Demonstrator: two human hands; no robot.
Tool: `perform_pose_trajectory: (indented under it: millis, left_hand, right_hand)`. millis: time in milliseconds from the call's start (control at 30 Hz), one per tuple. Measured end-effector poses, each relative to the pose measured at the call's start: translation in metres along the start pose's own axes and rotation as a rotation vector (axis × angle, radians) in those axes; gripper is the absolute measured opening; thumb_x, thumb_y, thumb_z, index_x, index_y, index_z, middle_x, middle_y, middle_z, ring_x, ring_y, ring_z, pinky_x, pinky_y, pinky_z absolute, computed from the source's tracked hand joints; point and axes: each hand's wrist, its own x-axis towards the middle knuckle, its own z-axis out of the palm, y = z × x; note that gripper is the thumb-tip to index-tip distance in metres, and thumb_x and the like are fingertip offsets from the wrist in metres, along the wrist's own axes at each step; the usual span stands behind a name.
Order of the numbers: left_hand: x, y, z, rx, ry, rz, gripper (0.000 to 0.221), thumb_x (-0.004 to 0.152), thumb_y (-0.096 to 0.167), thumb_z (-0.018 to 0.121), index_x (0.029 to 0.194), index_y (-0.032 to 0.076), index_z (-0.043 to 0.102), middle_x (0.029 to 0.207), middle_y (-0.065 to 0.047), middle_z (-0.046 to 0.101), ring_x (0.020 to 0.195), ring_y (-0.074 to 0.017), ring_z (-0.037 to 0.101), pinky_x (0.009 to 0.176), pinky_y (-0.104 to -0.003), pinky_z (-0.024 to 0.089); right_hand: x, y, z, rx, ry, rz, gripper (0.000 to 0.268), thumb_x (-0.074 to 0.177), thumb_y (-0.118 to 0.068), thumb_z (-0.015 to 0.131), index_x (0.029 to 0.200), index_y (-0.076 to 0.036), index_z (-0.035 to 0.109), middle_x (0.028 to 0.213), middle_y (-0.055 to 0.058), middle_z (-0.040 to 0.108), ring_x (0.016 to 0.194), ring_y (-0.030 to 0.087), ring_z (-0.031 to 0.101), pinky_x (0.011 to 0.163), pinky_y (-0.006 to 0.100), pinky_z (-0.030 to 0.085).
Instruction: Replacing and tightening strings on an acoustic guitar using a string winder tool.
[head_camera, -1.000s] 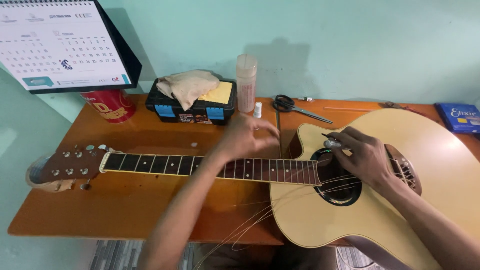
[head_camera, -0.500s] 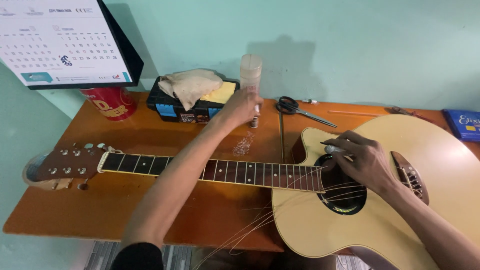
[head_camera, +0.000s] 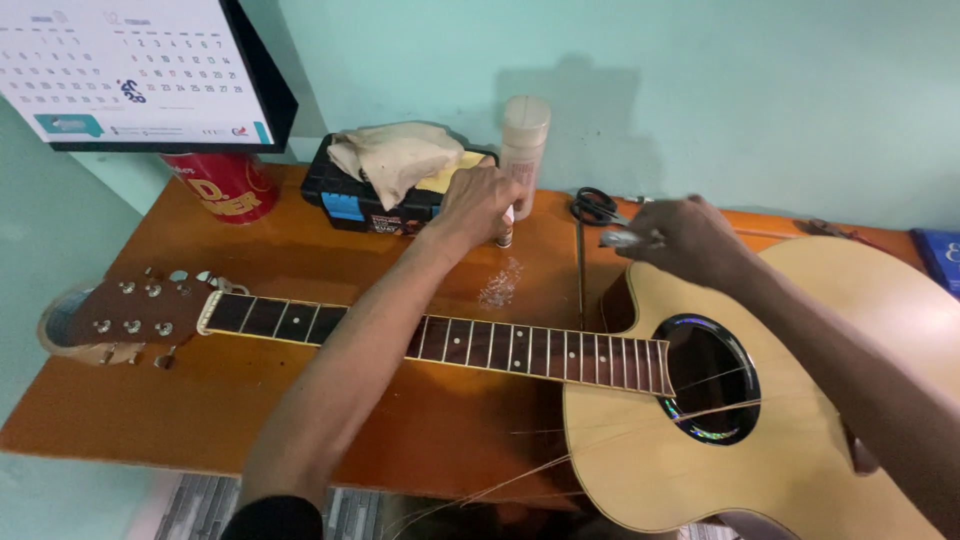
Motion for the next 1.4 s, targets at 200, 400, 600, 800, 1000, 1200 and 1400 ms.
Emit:
perform_pose_trajectory:
  millis: [200,400,600,800,1000,1200,1400]
  left_hand:
    - [-0.002,0.008,-0.012,0.022,-0.032,-0.026,0.021,0.072,0.025,0.088,0.09,0.028,0.077,0.085,-0.002,0.073,0.106,-0.0263,0.065,0.083,-0.043,0.059]
    - [0.003,-0.005,0.009,-0.136,0.034,-0.07,0.028,0.073,0.021,0.085,0.099,0.029,0.076,0.078,-0.004,0.068,0.104,-0.0306,0.062,0.083,-0.045,0.059]
    - [-0.006,0.001,-0.005,-0.134,0.044,-0.086,0.047,0.069,0.016,0.086,0.112,0.029,0.073,0.089,-0.001,0.074,0.103,-0.0297,0.063,0.086,-0.043,0.058]
    - [-0.011,0.002,-0.004,-0.147,0.114,-0.065,0.047,0.071,0.012,0.083,0.115,0.027,0.073,0.086,-0.005,0.074,0.101,-0.0324,0.064,0.084,-0.044,0.057]
    - [-0.021,0.001,-0.022,-0.268,0.172,-0.007,0.066,0.066,0.046,0.091,0.127,0.029,0.07,0.093,-0.008,0.075,0.099,-0.0344,0.064,0.088,-0.043,0.055]
    - [-0.025,0.012,-0.059,-0.38,0.241,0.017,0.082,0.064,0.065,0.089,0.131,0.023,0.066,0.107,-0.01,0.076,0.103,-0.0389,0.069,0.091,-0.047,0.052]
    - [-0.011,0.005,-0.037,-0.299,0.274,-0.032,0.072,0.073,0.045,0.093,0.135,0.022,0.066,0.117,-0.001,0.077,0.091,-0.0144,0.071,0.076,-0.033,0.056]
  right_hand:
    - [0.076,-0.023,0.027,-0.245,-0.248,0.132,0.031,0.09,-0.037,0.076,0.113,-0.017,0.081,0.107,0.006,0.08,0.102,0.035,0.075,0.084,0.049,0.06]
    - [0.131,0.005,0.088,-0.27,-0.223,0.085,0.04,0.079,-0.043,0.086,0.106,-0.014,0.082,0.096,0.01,0.079,0.092,0.038,0.076,0.073,0.052,0.061]
    - [0.124,-0.009,0.105,-0.271,-0.259,0.143,0.025,0.08,-0.044,0.084,0.098,-0.026,0.084,0.103,0.011,0.078,0.099,0.039,0.074,0.081,0.05,0.061]
    - [0.112,-0.023,0.091,-0.252,-0.292,0.089,0.026,0.082,-0.033,0.085,0.106,-0.025,0.082,0.103,0.01,0.079,0.104,0.037,0.073,0.085,0.05,0.06]
    - [0.119,-0.002,0.099,-0.162,-0.187,0.022,0.033,0.076,-0.029,0.083,0.109,-0.026,0.079,0.097,0.0,0.08,0.1,0.033,0.074,0.086,0.051,0.062]
    - [0.119,0.005,0.051,0.186,0.133,0.028,0.03,0.083,-0.033,0.072,0.108,-0.018,0.078,0.099,0.012,0.077,0.087,0.036,0.072,0.074,0.052,0.056]
    - [0.048,-0.054,-0.09,0.443,0.258,0.017,0.015,0.099,-0.029,0.072,0.102,-0.016,0.08,0.065,-0.008,0.053,0.058,0.001,0.04,0.05,0.021,0.03]
